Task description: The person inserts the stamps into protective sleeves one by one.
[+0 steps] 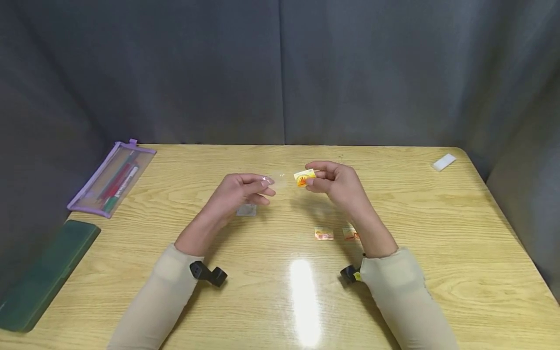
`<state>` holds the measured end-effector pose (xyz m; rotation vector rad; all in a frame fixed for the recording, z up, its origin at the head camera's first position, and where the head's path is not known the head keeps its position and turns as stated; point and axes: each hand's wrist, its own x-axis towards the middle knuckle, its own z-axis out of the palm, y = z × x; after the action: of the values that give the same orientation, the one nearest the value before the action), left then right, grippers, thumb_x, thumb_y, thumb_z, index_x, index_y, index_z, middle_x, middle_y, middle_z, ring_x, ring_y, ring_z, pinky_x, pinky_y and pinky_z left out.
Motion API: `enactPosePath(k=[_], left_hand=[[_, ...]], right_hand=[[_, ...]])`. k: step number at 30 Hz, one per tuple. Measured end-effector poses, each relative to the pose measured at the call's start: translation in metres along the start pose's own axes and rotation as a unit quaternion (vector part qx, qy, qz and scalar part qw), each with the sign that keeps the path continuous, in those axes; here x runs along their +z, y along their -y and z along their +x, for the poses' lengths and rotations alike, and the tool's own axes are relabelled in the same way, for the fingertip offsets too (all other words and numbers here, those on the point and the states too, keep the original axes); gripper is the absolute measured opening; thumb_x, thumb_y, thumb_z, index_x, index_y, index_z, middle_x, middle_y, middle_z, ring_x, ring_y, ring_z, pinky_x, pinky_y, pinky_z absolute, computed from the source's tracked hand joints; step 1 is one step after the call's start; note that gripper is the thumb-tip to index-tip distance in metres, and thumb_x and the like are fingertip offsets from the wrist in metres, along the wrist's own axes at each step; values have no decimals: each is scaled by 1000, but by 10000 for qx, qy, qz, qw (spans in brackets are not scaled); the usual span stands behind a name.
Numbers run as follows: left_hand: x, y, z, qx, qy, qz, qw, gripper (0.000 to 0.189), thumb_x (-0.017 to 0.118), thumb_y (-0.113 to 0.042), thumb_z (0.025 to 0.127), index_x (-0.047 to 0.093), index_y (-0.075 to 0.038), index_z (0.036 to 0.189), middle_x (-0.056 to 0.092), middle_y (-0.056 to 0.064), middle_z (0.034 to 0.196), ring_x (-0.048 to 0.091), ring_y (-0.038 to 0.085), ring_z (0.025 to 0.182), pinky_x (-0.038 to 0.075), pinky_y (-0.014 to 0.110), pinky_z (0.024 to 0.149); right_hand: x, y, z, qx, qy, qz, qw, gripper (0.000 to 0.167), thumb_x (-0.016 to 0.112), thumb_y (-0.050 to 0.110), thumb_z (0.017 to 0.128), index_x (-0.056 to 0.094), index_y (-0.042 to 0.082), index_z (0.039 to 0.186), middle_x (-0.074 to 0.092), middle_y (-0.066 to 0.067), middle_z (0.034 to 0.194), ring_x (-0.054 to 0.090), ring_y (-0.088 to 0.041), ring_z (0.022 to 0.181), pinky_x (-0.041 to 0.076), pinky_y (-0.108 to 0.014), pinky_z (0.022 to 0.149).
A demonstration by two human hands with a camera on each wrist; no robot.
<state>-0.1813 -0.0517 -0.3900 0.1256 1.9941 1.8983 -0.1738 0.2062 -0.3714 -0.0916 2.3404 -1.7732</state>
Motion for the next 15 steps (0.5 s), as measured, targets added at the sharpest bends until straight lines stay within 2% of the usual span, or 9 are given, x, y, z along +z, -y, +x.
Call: enactPosePath(k=[4,8,11,15], left_hand=[[-1,2,2,-55,-4,67,10000,26,62,-16,102,72,-6,124,77,14,111,78,21,83,60,34,92],[-1,3,2,-112,-18,83,9999,27,64,-16,101,72,-6,124,77,14,111,78,22,84,59,33,94],[-1,2,2,-119,-21,38,9999,28,65,-16,100,72,-4,124,76,16,112,77,15,78,59,34,93],[1,2,2,-101,-53,100,9999,28,68,-20,98,73,-4,121,78,15,108,78,16,77,57,36,99]], right_hand=[[3,-2,-1,-33,21,441,9990,34,66,6,98,61,-1,130,70,5,97,74,-9,88,60,-26,88],[4,-3,-1,-146,19,760,9970,24,65,4,98,63,3,122,65,2,91,73,-11,84,60,-27,86],[4,-3,-1,-108,-5,790,9968,21,63,7,99,62,4,120,65,4,90,73,-10,83,60,-25,86],[3,-2,-1,-34,-6,696,9976,20,60,9,101,60,0,118,70,6,92,72,-8,82,59,-25,88]])
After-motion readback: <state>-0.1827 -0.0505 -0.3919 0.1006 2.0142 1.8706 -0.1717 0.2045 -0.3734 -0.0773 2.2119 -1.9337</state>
